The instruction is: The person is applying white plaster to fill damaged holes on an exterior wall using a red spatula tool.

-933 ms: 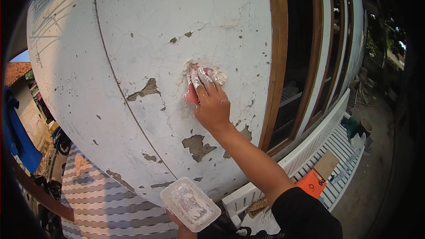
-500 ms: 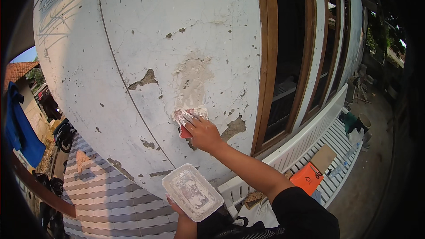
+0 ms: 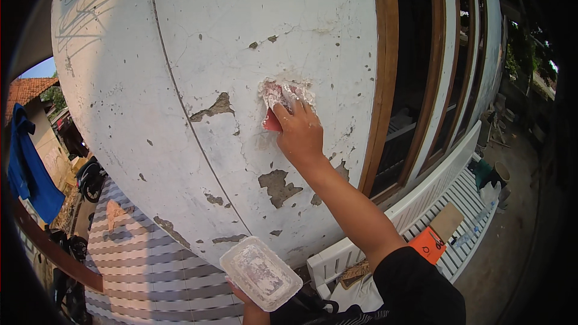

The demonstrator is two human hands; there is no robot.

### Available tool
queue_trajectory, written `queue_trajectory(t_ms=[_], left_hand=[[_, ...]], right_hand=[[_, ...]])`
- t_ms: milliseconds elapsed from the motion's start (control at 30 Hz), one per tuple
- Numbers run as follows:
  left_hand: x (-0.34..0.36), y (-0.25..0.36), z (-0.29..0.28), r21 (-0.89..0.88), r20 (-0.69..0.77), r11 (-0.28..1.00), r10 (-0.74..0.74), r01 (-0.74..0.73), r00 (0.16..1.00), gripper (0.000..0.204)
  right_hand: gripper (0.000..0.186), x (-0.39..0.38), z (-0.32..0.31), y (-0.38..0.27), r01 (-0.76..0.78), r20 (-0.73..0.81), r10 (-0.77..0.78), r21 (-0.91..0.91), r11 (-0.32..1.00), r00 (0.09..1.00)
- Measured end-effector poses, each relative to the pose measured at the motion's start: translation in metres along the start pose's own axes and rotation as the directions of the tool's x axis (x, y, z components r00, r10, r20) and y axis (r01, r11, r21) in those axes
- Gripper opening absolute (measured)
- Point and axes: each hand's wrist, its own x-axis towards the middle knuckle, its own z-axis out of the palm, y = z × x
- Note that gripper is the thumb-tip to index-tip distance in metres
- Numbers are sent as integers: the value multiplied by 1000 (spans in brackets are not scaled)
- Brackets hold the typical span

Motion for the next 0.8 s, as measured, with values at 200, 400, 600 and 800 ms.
queue_trajectory(t_ms=[200,400,600,800], left_hand=[[11,-8,-11,-34,56,995,-92,94,994,93],[-2,-5,16,-31,120,989,-139,143,983,95],[-17,7,14,22,94,1000,-14,12,995,95],[-34,14,-7,1,136,1000,3,-3,991,93]], right_hand=[[30,-61,9,-6,49,170,-52,22,999,984],[36,-115,-6,-1,23,439,-114,206,978,891],[40,-13,-51,62,-246,76,234,292,924,969],[44,14,-44,48,-336,57,332,102,936,942]])
